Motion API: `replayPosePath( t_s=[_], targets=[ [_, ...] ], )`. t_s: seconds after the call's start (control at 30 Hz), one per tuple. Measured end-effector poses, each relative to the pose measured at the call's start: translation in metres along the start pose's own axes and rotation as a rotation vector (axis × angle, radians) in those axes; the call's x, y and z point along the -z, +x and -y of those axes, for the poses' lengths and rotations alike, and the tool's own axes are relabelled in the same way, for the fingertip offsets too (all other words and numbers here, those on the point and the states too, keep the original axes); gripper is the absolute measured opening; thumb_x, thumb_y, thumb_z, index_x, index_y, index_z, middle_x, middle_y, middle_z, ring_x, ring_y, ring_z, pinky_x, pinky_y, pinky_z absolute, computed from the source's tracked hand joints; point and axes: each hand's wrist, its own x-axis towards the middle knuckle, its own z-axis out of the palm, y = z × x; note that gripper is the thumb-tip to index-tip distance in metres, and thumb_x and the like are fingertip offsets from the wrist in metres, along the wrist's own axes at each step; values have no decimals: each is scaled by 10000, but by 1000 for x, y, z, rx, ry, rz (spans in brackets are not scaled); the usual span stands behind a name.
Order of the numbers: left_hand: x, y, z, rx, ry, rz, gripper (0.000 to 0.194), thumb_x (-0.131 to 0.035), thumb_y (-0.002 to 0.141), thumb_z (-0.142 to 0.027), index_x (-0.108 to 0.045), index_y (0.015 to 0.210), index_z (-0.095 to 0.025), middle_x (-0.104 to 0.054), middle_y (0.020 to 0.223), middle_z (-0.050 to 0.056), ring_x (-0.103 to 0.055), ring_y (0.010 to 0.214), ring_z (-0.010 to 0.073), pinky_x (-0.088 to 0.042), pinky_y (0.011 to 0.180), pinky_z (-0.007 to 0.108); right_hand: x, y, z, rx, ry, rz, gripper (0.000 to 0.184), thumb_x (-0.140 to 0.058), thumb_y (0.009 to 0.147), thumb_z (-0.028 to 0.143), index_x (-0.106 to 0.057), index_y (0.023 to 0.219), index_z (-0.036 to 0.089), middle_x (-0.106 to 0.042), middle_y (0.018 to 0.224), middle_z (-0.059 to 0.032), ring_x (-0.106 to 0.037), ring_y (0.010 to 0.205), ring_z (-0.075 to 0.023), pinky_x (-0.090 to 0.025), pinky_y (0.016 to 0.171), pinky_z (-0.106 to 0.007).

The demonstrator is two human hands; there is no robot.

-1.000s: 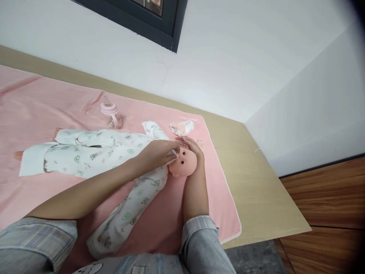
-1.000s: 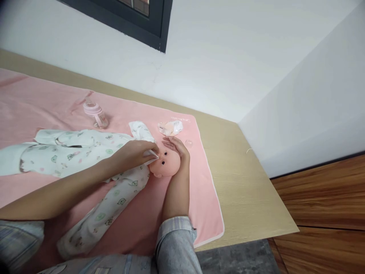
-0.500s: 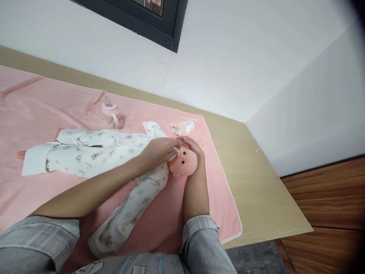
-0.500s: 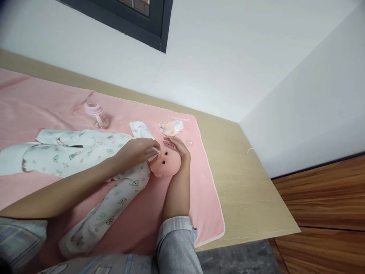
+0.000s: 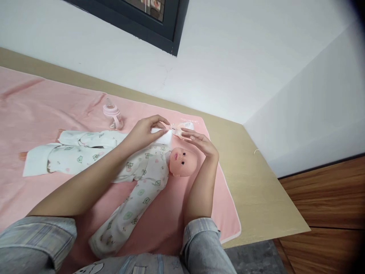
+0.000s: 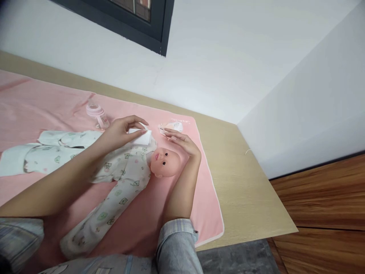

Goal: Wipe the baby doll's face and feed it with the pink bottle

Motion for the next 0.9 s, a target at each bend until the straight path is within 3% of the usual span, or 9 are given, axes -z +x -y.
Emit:
replayPosePath(
  t_s=[0.13, 0.27, 0.47, 0.77, 0.83, 0.9],
  targets=[
    [6, 2, 2, 44, -107, 27, 376, -646, 832, -387, -612, 1122, -149, -707, 882, 56, -675, 875, 213, -503, 736, 262, -23, -9, 47, 47, -192, 150, 255, -631, 896, 346, -710, 1138, 323, -400, 1524, 58, -286, 1476, -239, -309, 1200, -430],
    [9, 2, 2, 59, -166, 41, 388, -655, 826, -377, -600, 1127, -137, -703, 852, 57, -658, 817, 192, -452, 635, 224, -42, -11, 65, 54, -264, 202, 247, -616, 902, 312, -713, 1128, 331, -404, 1516, 75, -219, 1501, -247, -251, 1223, -487],
    [7, 1, 4, 85, -210, 82, 376, -636, 822, -348, -595, 1134, -143, -674, 780, 22, -549, 604, 113, -356, 521, 190, -50, -8, 64, 96, -359, 212, 257, -540, 945, 358, -706, 1140, 339, -471, 1462, 50, -245, 1492, -228, -234, 1229, -473],
    [8, -1, 1, 170, -223, 169, 415, -636, 808, -348, -580, 1186, -185, -689, 778, 15, -454, 487, 96, -306, 450, 196, -44, 3, 50, 163, -385, 196, 322, -539, 936, 468, -689, 1184, 328, -500, 1397, -12, -408, 1374, -200, -352, 1169, -403],
    [9, 1, 4, 164, -223, 177, 423, -637, 825, -350, -578, 1217, -204, -712, 846, 27, -558, 575, 132, -371, 491, 210, -38, 6, 43, 155, -376, 156, 316, -571, 918, 470, -703, 1158, 313, -537, 1348, -28, -451, 1334, -191, -367, 1153, -386],
    [11, 3, 10, 133, -249, 164, 450, -656, 833, -371, -568, 1246, -213, -725, 967, 53, -661, 800, 195, -469, 614, 245, -31, 9, 34, 142, -350, 56, 290, -611, 893, 459, -733, 1093, 289, -587, 1268, -38, -510, 1266, -185, -390, 1125, -369]
  ],
)
